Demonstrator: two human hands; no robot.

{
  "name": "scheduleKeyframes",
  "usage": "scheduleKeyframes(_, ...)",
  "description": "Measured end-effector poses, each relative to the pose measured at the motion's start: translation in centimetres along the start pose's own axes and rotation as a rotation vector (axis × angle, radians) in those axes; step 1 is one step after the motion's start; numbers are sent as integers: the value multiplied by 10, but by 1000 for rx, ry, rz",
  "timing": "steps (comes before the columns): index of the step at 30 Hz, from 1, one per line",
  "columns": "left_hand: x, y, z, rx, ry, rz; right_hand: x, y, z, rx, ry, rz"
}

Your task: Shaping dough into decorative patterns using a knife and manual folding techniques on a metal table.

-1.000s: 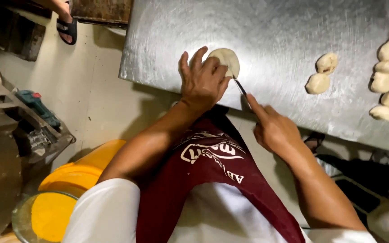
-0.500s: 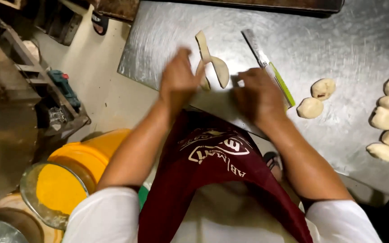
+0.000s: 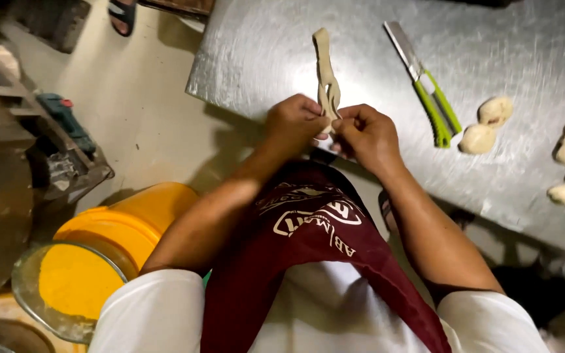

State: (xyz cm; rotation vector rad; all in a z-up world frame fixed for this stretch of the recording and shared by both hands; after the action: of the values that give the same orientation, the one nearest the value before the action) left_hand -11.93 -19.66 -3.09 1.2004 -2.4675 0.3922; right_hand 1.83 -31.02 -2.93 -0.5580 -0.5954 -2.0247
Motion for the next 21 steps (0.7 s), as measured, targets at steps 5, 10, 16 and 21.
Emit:
scheduleKeyframes(5,0,-10,-15,-777,-862,98,-15,22,36,748,271,-225)
scheduleKeyframes(10,-6,-13,-12,-937,-780,299,-77,-26,110,816,748,-193)
scheduleKeyframes(16,-24,16,-37,-763,-971,32,-37,13,82,688,705,-163)
scheduleKeyframes(21,-35,-34,-53,-978,-611,625,7,29,1,193,273,-187)
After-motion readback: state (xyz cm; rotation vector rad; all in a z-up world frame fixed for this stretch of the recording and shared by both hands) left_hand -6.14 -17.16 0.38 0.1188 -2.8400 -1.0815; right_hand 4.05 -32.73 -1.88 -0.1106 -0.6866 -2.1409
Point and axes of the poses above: each hand's wrist, its own x-axis away from the middle knuckle, its own y-axis out of the back of the hand, z = x × y, the point moved 6 cm from there along -x, towards the middle knuckle, and after that the axes turned 14 degrees about -y, right-handed, at the moved point
